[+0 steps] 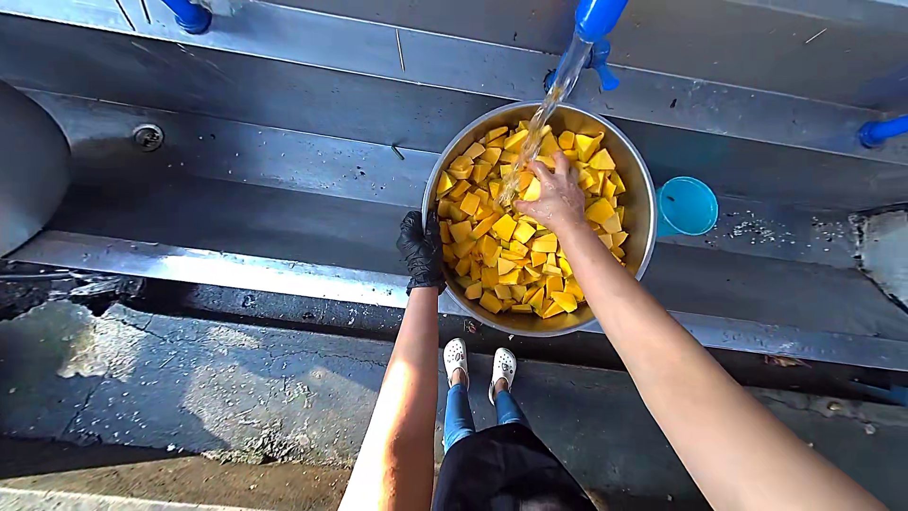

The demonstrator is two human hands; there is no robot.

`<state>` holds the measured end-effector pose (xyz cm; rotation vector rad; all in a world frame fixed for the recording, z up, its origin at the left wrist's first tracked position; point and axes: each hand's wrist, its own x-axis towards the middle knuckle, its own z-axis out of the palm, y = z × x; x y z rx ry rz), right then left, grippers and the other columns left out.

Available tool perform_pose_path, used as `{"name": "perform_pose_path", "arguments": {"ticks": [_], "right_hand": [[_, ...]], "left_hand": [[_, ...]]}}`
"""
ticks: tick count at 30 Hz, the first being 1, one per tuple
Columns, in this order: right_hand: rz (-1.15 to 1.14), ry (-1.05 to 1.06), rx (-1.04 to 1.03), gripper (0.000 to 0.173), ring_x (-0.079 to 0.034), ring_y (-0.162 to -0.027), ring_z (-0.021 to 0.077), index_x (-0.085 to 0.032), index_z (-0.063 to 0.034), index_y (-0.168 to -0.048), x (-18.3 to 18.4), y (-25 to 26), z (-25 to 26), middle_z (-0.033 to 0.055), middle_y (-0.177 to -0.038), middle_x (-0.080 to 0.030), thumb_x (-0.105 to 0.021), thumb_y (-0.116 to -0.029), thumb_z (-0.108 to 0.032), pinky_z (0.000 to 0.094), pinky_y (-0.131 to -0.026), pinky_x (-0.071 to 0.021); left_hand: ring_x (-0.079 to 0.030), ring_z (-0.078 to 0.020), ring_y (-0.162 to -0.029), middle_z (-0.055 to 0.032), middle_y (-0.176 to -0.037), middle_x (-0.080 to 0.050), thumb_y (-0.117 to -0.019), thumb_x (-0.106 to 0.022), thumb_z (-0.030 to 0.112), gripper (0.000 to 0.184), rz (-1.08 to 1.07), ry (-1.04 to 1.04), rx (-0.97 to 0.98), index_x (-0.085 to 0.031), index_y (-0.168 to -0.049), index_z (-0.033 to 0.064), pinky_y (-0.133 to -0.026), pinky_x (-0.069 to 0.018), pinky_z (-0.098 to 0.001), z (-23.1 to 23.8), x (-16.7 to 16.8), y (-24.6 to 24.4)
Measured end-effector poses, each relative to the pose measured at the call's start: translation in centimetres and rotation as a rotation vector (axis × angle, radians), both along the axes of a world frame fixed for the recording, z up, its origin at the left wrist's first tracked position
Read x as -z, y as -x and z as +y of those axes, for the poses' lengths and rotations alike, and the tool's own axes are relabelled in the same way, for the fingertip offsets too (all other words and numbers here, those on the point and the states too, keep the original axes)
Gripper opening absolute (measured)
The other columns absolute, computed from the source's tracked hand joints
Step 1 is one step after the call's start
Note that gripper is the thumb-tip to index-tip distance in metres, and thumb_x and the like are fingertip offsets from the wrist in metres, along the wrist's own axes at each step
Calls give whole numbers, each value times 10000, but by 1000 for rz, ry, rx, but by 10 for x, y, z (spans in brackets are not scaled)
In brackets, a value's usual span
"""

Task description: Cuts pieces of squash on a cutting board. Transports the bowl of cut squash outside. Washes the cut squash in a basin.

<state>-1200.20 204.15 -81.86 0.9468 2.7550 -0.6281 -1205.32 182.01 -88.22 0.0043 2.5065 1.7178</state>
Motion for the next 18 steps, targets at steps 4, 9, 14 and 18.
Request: {"name": "perform_pose_path", "arguments": {"ticks": [4, 9, 14, 18], "right_hand": [[87, 212, 81, 824, -529, -1280, 490, -414, -113, -1554, -23, -23, 7, 313, -1455, -478, -837, -872, -300, 634, -1027, -453], [347, 149, 293, 621, -515, -1344, 433, -434, 27, -1508, -26, -89, 38, 303, -1469, -500, -633, -1021, -303, 561, -1121, -410], [446, 477, 718, 717, -362, -1487, 340, -314, -47, -1586, 27, -118, 43, 216, -1598, -382, -461, -1065, -517, 559, -1198, -293], [624, 745, 846, 694, -322, -1516, 232, -346, -116, -1592, 34, -91, 58, 119, -1650, -328, -412, -1065, -563, 496, -1222, -287]], "left_hand": [[-553, -123, -749, -88, -804, -582, -1016, -611, 183, 226, 13, 24, 12, -620, -950, -33, -736, -475, -323, -1, 1, 1], [-559, -98, -745, -78, -808, -594, -1016, -612, 188, 229, 26, 14, 3, -627, -974, -37, -737, -482, -298, -1, 2, 1], [-561, -129, -761, -100, -816, -589, -1016, -610, 184, 233, 33, 47, 10, -619, -965, -43, -744, -477, -327, -1, 1, 1], [-554, -112, -749, -81, -808, -583, -1013, -620, 195, 231, 33, 51, -4, -619, -960, -30, -734, -476, -311, -1, 0, 1]]}}
